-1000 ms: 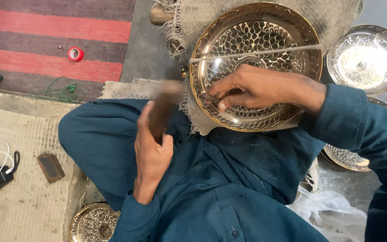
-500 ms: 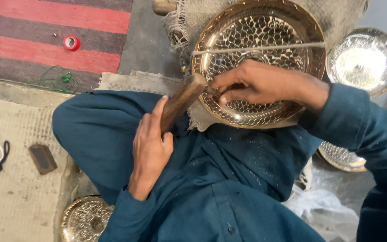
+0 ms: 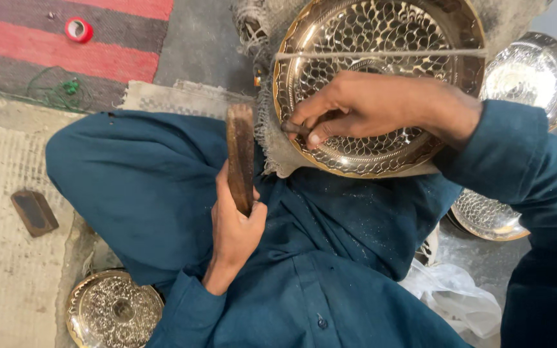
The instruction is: The person sits cross-legged on the floor with a decorative brass tray on their lap and hammers a small punch against the tray's surface using a wooden mallet, working the pattern across the tray. They reposition the punch by hand between strikes and briefly adjust the tray and a string laid across it.
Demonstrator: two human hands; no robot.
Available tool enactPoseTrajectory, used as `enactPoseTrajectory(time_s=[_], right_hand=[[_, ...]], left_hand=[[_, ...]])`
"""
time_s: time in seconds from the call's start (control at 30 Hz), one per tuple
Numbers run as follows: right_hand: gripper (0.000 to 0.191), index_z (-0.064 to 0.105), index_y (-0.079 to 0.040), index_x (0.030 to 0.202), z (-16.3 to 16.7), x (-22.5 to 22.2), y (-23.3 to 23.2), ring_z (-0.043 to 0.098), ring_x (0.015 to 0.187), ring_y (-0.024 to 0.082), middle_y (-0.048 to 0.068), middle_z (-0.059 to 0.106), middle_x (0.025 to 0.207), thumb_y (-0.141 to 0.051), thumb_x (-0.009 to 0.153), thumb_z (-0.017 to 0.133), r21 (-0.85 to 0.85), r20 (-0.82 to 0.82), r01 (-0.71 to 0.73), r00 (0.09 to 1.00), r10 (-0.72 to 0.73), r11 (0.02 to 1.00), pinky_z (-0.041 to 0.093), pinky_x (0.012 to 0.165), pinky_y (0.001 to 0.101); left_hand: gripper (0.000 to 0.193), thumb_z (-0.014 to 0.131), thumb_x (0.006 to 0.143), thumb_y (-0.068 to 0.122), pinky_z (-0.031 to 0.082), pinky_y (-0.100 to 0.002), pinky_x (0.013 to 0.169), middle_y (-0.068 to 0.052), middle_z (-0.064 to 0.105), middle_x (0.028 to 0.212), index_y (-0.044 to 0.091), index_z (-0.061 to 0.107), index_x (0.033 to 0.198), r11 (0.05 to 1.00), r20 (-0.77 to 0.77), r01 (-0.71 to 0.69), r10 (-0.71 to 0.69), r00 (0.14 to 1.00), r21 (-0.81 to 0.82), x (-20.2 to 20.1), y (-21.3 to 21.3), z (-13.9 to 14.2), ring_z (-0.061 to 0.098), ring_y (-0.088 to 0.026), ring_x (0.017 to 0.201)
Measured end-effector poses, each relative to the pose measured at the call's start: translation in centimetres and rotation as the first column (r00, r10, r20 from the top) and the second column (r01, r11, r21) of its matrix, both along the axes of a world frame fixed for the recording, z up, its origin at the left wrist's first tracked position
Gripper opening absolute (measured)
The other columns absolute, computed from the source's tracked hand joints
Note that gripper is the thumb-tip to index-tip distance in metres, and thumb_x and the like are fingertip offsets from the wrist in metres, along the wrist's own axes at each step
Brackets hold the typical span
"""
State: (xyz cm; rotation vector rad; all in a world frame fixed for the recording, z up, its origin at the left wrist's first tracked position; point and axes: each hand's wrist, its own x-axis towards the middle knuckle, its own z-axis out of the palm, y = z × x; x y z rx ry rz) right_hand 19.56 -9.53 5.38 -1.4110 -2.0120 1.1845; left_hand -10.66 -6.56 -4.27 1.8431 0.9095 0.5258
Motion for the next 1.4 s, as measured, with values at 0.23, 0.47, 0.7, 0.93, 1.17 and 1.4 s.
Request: enactPoseTrajectory(time_s=[0.23, 0.47, 0.7, 0.93, 1.17, 1.4], right_hand=[[0.040, 0.068, -0.004, 0.125, -0.4, 0.0, 0.1, 0.077, 0.097, 0.023, 0.012, 0.079, 0.109, -0.021, 0.089, 0.071, 0.029, 0.018, -0.024, 1.000, 0.023, 0.999, 0.061, 0.085, 0.0364], [0.038, 0.068, -0.004, 0.125, -0.4, 0.1, 0.4, 0.077, 0.099, 0.023, 0.011, 0.079, 0.111, -0.016, 0.089, 0.069, 0.015, 0.000, -0.066, 0.998, 0.066, 0.998, 0.061, 0.087, 0.0358], [0.033, 0.072, -0.006, 0.118, 0.4, -0.2, 0.8, 0.078, 0.093, 0.020, 0.007, 0.081, 0.103, -0.014, 0.086, 0.073, -0.011, 0.033, -0.109, 0.993, 0.109, 0.994, 0.060, 0.079, 0.0364], [0.030, 0.073, -0.006, 0.114, 0.5, -0.5, 1.0, 0.078, 0.085, 0.019, 0.007, 0.081, 0.097, -0.015, 0.085, 0.074, -0.045, 0.023, -0.105, 0.994, 0.106, 0.993, 0.058, 0.075, 0.0366], [0.037, 0.071, -0.008, 0.121, -0.1, 0.0, 0.6, 0.076, 0.085, 0.021, 0.009, 0.080, 0.100, -0.016, 0.085, 0.076, 0.011, 0.027, -0.056, 0.998, 0.056, 0.998, 0.058, 0.076, 0.0376], [0.035, 0.071, -0.004, 0.122, -0.5, 0.2, -0.3, 0.077, 0.094, 0.020, 0.008, 0.080, 0.105, -0.012, 0.088, 0.074, 0.123, -0.053, 0.014, 0.999, -0.007, 0.992, 0.060, 0.082, 0.0363]], left_hand=[[0.080, 0.064, 0.082, -0.005, 0.058, -0.036, 0.077, -0.011, 0.066, 0.092, 0.000, 0.030, 0.154, 0.999, 0.033, -0.032, 0.031, 0.999, 0.029, 0.0, -0.8, -0.9, 0.070, -0.022, 0.082], [0.076, 0.061, 0.088, -0.008, 0.056, -0.037, 0.089, -0.013, 0.062, 0.104, -0.001, 0.026, 0.155, 0.993, 0.163, -0.112, 0.106, 0.981, 0.031, -0.1, -1.2, -1.1, 0.065, -0.024, 0.093], [0.077, 0.061, 0.082, -0.007, 0.050, -0.044, 0.107, -0.028, 0.058, 0.141, -0.001, 0.036, 0.154, 0.906, -0.014, 0.037, -0.034, 0.999, 0.422, -0.2, -0.1, -0.5, 0.060, -0.043, 0.129], [0.074, 0.061, 0.086, -0.004, 0.044, -0.045, 0.116, -0.025, 0.055, 0.143, 0.005, 0.038, 0.155, 0.940, -0.090, -0.017, 0.050, 0.995, 0.340, -0.6, 0.6, -0.1, 0.054, -0.042, 0.136], [0.074, 0.060, 0.083, -0.007, 0.045, -0.046, 0.115, -0.025, 0.055, 0.150, 0.002, 0.040, 0.153, 0.916, -0.003, -0.022, 0.025, 1.000, 0.400, -0.6, 1.2, 0.7, 0.054, -0.041, 0.140], [0.072, 0.062, 0.084, -0.006, 0.052, -0.039, 0.101, -0.021, 0.062, 0.127, 0.002, 0.038, 0.151, 0.907, -0.007, -0.014, 0.019, 1.000, 0.421, -0.4, 2.0, 0.5, 0.065, -0.034, 0.115]])
